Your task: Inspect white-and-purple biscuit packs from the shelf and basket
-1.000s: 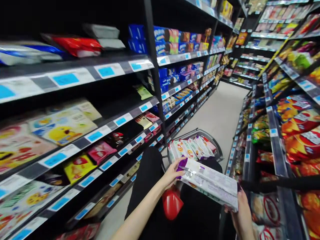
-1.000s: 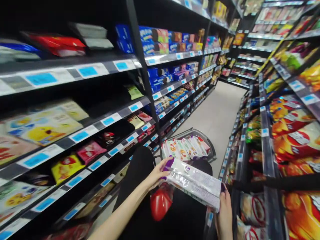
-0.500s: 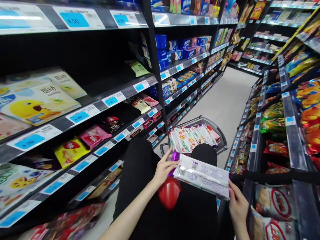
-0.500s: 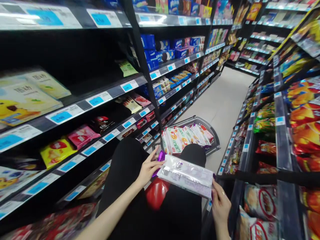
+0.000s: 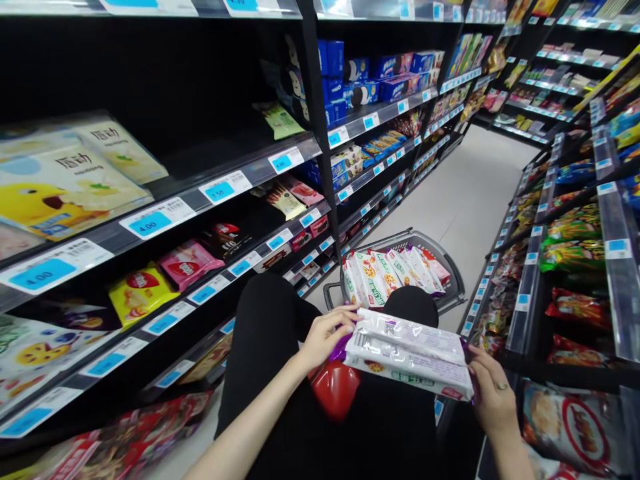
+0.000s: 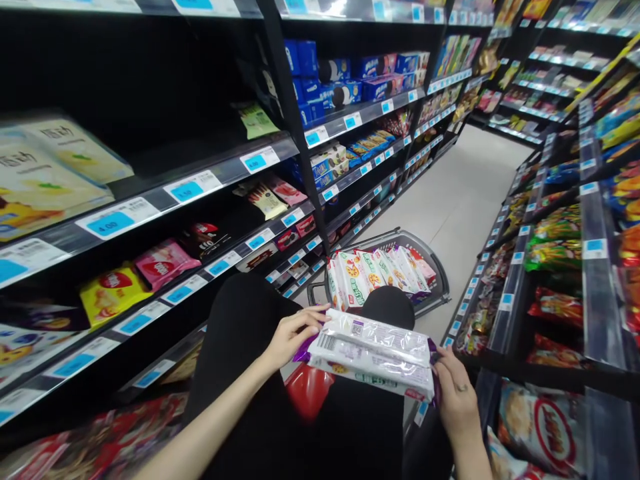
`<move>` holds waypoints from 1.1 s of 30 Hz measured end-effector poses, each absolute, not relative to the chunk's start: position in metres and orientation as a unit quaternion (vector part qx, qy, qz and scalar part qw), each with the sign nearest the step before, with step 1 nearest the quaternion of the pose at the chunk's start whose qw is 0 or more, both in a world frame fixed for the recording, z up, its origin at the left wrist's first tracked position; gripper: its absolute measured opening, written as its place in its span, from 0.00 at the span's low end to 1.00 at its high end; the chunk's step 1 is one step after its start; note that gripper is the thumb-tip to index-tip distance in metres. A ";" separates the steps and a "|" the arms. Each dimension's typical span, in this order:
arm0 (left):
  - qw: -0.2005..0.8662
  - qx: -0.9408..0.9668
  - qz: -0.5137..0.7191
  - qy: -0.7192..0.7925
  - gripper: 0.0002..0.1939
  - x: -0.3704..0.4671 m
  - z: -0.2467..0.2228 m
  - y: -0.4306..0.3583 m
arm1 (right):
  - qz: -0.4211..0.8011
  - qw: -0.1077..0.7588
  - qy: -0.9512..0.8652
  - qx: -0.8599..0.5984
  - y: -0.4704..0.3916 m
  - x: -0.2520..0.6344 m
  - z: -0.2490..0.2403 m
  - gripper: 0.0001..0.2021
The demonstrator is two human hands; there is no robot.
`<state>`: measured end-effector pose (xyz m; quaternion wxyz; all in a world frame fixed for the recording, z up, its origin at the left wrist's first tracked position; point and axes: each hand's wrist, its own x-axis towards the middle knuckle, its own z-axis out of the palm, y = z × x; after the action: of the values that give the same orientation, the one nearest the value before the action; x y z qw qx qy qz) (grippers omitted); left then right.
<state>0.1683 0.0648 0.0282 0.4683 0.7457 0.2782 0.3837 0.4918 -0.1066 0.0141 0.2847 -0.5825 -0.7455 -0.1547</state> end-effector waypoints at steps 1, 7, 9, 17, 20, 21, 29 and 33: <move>0.475 0.743 0.379 0.280 0.08 0.168 0.031 0.067 | -0.147 0.270 -0.747 -0.590 -0.106 0.492 0.018 0.05; 0.356 0.850 0.327 0.208 0.06 0.163 0.043 0.077 | -0.102 0.232 -0.756 -0.604 -0.108 0.494 0.013 0.12; 0.274 0.890 0.323 0.170 0.09 0.163 0.041 0.079 | -0.090 0.243 -0.761 -0.594 -0.108 0.498 0.002 0.15; 0.107 0.917 0.367 0.111 0.11 0.169 0.026 0.080 | -0.168 0.253 -0.778 -0.550 -0.100 0.500 0.001 0.26; 0.160 0.912 0.358 0.123 0.09 0.173 0.031 0.081 | -0.157 0.277 -0.780 -0.539 -0.091 0.497 0.017 0.19; 0.188 0.912 0.340 0.134 0.09 0.175 0.034 0.082 | -0.152 0.283 -0.776 -0.543 -0.088 0.497 0.021 0.15; 0.346 0.862 0.212 0.304 0.11 0.185 0.040 0.077 | -0.013 0.289 -0.712 -0.640 -0.069 0.498 0.026 0.09; 0.347 0.837 0.229 0.356 0.13 0.195 0.024 0.074 | 0.052 0.318 -0.696 -0.642 -0.061 0.499 0.028 0.11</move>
<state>0.1948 0.0745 0.0244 0.3473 0.8366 0.3563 0.2292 0.4986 -0.0614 0.0280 0.3185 -0.6416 -0.6959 0.0516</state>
